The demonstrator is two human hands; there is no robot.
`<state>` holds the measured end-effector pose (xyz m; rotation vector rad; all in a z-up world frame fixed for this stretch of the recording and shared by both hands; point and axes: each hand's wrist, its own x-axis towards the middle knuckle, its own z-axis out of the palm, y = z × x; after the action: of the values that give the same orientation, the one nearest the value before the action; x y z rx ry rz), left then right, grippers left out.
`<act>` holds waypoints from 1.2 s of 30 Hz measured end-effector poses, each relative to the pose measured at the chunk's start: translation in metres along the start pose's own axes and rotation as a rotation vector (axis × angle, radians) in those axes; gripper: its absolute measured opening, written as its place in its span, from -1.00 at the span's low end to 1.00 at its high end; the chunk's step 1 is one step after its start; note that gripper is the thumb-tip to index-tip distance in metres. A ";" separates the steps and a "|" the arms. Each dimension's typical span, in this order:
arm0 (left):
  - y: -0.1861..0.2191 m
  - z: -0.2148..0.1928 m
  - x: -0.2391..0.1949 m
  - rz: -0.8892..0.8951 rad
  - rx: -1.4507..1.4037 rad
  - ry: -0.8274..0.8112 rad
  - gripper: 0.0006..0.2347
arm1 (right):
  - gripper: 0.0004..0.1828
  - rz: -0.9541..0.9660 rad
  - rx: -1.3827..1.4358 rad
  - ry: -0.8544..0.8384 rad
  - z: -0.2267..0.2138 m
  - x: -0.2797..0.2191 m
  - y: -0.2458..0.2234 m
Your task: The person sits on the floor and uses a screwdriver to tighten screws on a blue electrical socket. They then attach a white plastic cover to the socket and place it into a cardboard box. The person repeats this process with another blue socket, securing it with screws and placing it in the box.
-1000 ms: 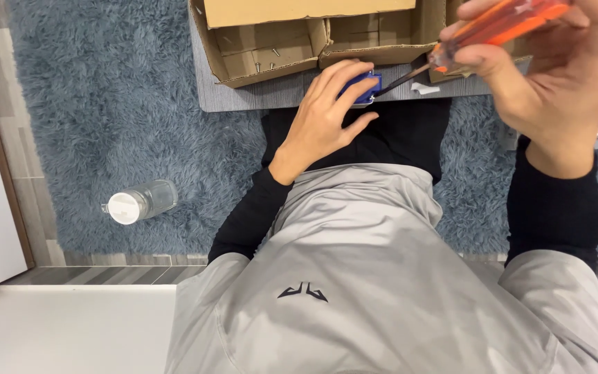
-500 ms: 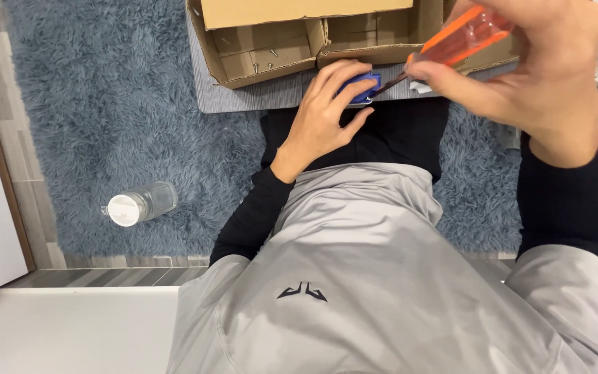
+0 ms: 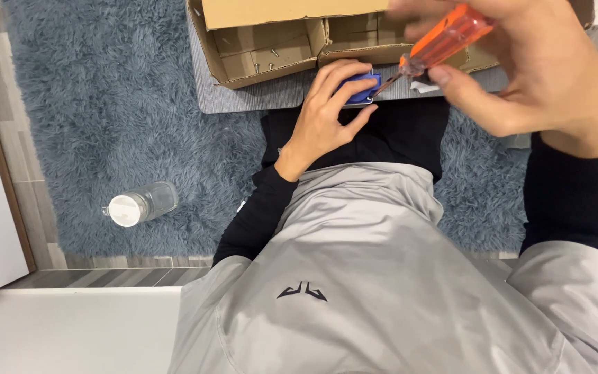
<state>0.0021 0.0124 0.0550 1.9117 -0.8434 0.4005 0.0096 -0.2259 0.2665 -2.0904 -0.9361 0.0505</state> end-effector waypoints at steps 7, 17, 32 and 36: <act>0.000 0.001 -0.002 -0.031 -0.027 0.000 -0.73 | -0.44 -0.239 -0.047 -0.001 -0.005 -0.010 0.020; -0.003 0.004 -0.004 -0.033 -0.023 0.007 -0.73 | -0.29 -0.119 -0.372 0.381 0.043 -0.031 0.070; -0.004 0.001 -0.002 -0.028 -0.056 0.017 -0.75 | -0.32 -0.083 0.265 -0.082 -0.003 -0.012 0.014; -0.004 0.002 -0.002 -0.026 -0.056 0.021 -0.75 | -0.44 -0.236 -0.148 0.055 0.001 -0.018 0.030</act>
<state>0.0034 0.0127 0.0506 1.8619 -0.8074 0.3775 0.0141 -0.2485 0.2403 -2.0879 -1.1766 -0.2036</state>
